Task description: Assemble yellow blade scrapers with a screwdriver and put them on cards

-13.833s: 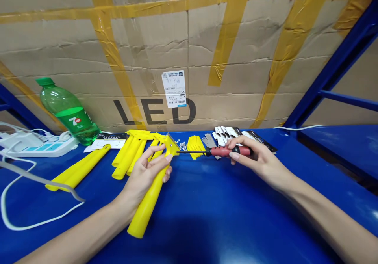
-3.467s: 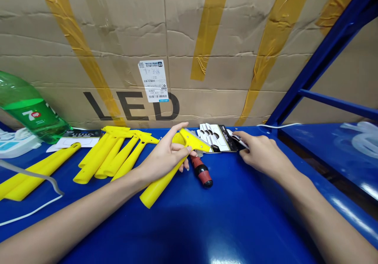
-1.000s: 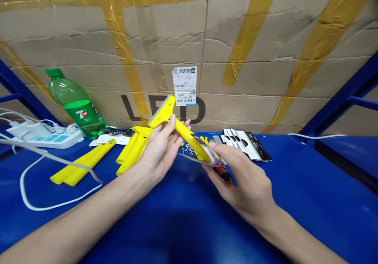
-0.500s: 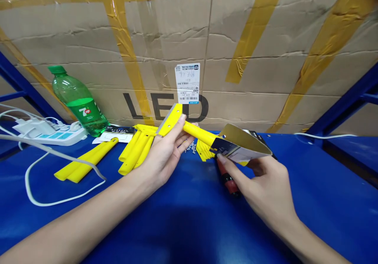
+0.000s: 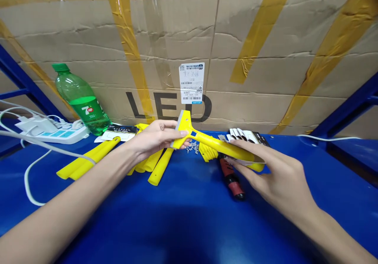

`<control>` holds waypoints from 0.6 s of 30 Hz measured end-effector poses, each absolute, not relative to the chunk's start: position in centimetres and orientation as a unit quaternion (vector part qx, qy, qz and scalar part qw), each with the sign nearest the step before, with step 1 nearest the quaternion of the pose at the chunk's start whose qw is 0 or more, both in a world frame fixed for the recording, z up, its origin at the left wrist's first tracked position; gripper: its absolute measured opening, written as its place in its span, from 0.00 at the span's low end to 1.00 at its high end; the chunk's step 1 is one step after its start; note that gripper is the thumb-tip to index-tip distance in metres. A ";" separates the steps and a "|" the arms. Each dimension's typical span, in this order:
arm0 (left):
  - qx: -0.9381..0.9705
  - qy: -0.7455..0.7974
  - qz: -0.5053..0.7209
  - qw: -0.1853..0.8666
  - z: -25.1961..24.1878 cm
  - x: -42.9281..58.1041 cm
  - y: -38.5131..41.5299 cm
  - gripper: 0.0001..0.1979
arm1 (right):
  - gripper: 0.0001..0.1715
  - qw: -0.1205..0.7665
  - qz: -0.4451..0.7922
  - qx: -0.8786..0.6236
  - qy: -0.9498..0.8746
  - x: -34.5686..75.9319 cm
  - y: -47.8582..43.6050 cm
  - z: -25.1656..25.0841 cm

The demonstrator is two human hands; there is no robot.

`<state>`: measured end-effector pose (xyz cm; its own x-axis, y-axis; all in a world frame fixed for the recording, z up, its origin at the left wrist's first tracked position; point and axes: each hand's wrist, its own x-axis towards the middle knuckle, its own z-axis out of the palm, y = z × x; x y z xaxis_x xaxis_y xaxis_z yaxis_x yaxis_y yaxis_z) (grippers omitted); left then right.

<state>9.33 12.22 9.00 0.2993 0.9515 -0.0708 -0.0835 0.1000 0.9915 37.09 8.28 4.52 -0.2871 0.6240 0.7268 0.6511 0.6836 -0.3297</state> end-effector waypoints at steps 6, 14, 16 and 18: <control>0.545 0.384 0.442 0.600 9.2 9.6 12.2 0.07 | 0.19 0.359 0.135 -0.450 -0.806 36.9 7.8 5.9; 0.573 0.355 0.456 0.581 9.7 8.4 12.3 0.08 | 0.21 0.312 0.417 -0.439 -0.732 36.5 8.4 9.1; 0.589 0.360 0.451 0.566 9.8 8.1 12.3 0.08 | 0.19 0.288 0.421 -0.458 -0.728 36.3 9.1 10.2; 0.600 0.361 0.449 0.555 10.0 7.9 12.4 0.08 | 0.17 0.286 0.441 -0.454 -0.719 35.9 10.0 11.1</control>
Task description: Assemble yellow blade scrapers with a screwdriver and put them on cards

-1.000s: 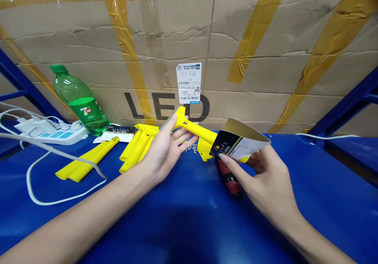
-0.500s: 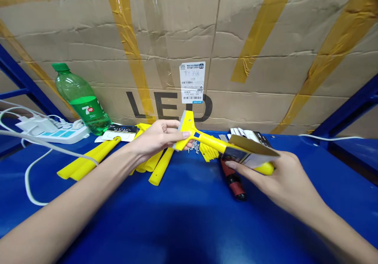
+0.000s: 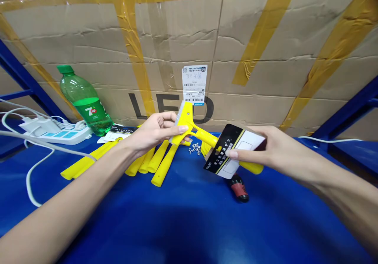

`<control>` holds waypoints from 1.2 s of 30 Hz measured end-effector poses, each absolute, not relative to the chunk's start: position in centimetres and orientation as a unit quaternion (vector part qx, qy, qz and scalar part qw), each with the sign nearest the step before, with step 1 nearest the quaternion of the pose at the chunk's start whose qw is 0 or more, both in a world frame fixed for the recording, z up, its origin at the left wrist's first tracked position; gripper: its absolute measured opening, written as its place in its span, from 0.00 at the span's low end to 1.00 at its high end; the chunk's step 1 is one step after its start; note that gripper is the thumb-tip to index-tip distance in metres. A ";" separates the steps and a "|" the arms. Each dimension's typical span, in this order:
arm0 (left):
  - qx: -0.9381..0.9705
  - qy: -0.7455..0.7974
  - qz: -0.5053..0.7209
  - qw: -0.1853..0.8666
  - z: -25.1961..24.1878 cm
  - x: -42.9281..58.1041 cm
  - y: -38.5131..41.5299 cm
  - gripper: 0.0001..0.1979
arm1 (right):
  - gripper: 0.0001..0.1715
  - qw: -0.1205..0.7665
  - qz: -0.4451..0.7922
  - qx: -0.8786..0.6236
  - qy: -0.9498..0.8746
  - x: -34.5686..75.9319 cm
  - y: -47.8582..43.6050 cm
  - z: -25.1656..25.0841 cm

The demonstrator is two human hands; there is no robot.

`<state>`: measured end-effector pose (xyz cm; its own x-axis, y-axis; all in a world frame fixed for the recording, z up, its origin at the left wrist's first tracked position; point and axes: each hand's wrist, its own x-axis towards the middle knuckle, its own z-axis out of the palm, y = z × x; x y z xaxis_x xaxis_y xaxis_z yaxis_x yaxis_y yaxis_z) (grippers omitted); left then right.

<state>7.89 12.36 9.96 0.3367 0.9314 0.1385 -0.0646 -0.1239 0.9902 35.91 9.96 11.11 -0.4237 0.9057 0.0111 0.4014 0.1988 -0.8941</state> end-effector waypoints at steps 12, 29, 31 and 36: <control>0.599 0.427 0.426 0.526 9.8 6.2 13.7 0.11 | 0.21 0.212 0.525 -0.450 -0.690 32.5 12.9 9.9; 0.578 0.424 0.415 0.560 8.5 8.9 12.8 0.13 | 0.17 0.334 0.598 -0.423 -0.593 32.5 12.7 9.0; 0.584 0.428 0.406 0.558 8.4 9.1 12.6 0.13 | 0.18 0.356 0.618 -0.417 -0.563 32.3 12.6 8.6; 0.614 0.460 0.385 0.514 8.2 9.5 12.2 0.10 | 0.18 0.367 0.620 -0.420 -0.552 32.0 12.4 7.4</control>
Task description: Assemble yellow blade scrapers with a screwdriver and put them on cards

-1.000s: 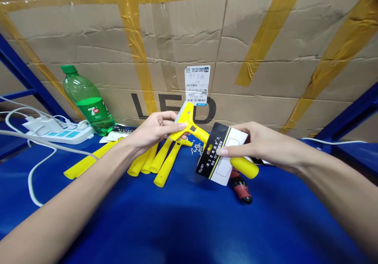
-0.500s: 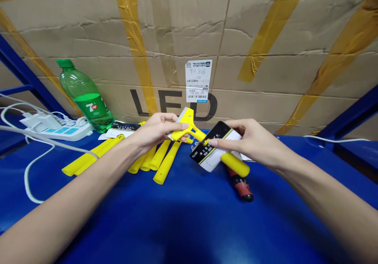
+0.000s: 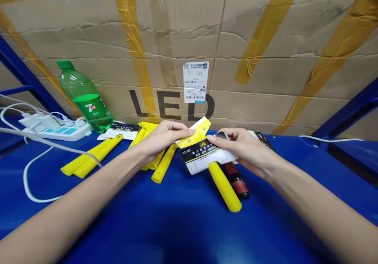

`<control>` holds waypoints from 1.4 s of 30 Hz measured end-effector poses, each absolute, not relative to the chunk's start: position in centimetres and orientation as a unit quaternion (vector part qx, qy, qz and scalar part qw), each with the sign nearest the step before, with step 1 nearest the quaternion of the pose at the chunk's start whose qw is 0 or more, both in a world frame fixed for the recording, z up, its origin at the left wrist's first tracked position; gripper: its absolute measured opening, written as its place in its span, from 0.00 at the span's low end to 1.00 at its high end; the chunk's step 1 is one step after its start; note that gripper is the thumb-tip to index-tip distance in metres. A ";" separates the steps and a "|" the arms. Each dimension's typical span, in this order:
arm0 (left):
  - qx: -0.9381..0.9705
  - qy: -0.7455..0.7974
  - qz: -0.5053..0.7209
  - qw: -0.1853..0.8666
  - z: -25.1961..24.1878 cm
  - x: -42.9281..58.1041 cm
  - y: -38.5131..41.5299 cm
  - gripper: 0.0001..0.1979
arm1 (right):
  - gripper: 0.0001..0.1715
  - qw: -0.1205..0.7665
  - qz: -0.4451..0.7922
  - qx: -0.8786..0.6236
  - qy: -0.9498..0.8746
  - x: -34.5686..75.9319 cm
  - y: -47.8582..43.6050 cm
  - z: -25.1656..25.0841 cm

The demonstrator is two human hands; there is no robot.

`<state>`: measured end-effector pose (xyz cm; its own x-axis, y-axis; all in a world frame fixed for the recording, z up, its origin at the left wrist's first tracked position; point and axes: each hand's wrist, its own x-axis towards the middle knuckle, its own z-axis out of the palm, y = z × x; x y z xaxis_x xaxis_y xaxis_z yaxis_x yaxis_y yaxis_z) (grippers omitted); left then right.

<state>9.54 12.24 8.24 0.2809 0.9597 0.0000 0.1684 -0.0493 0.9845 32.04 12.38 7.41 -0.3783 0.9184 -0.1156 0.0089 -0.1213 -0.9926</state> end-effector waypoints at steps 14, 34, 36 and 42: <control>0.587 0.445 0.425 0.526 8.6 9.4 12.2 0.13 | 0.32 0.269 0.706 -0.325 -0.568 32.3 11.7 8.0; 0.459 0.366 0.417 0.693 8.8 10.7 11.6 0.22 | 0.25 0.512 0.667 -0.343 -0.420 31.5 11.5 8.6; 0.495 0.374 0.375 0.688 8.8 10.8 11.2 0.23 | 0.28 0.541 0.657 -0.339 -0.401 31.4 11.6 8.5; 0.598 0.413 0.306 0.615 8.8 11.5 10.2 0.19 | 0.25 0.533 0.634 -0.351 -0.436 31.2 11.6 7.8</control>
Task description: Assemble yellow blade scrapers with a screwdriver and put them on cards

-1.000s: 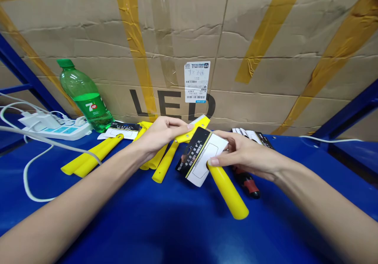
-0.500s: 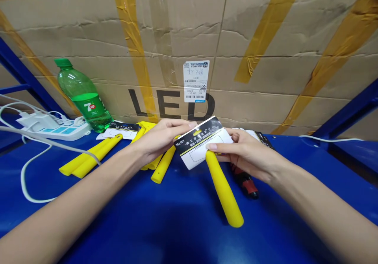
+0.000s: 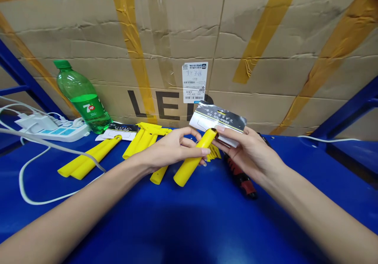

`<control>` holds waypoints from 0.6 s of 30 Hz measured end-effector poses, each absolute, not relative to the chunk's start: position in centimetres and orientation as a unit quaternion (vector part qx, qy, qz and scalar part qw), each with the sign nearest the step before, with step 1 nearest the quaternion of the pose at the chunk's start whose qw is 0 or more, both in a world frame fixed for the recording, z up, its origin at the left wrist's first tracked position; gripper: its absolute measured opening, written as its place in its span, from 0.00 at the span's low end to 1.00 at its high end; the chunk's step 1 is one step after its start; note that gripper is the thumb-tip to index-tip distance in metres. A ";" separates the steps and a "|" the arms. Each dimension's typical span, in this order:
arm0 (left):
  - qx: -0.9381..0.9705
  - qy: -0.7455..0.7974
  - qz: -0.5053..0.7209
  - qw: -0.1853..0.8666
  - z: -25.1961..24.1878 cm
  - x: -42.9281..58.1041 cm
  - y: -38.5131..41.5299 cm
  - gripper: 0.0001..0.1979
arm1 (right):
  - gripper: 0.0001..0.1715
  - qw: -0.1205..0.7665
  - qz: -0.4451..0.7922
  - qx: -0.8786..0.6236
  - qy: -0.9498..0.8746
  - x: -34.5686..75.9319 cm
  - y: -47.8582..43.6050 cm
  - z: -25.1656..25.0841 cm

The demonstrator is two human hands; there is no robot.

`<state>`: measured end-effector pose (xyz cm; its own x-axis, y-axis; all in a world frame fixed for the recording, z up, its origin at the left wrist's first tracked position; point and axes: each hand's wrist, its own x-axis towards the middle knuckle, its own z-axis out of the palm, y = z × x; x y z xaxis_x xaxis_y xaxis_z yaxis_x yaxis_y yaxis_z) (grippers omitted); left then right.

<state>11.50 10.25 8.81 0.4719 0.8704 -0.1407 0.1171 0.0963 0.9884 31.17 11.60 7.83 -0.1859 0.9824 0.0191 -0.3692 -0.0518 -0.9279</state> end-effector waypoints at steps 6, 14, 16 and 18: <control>0.641 0.457 0.282 0.549 8.9 11.2 10.3 0.14 | 0.23 0.504 0.623 -0.390 -0.453 32.5 12.8 7.4; 0.729 0.438 0.258 0.459 8.5 10.4 11.0 0.23 | 0.30 0.471 0.599 -0.402 -0.508 33.9 13.6 7.8; 0.744 0.436 0.269 0.429 8.5 10.4 11.0 0.23 | 0.31 0.457 0.607 -0.390 -0.521 34.0 13.5 7.9; 0.759 0.445 0.266 0.395 8.7 10.5 10.9 0.24 | 0.31 0.427 0.620 -0.380 -0.538 34.0 13.3 8.1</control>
<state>10.53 10.86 8.70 0.4623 0.8851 0.0532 0.4645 -0.2928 0.8357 34.04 13.28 8.11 -0.3475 0.9376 -0.0117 -0.1203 -0.0570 -0.9911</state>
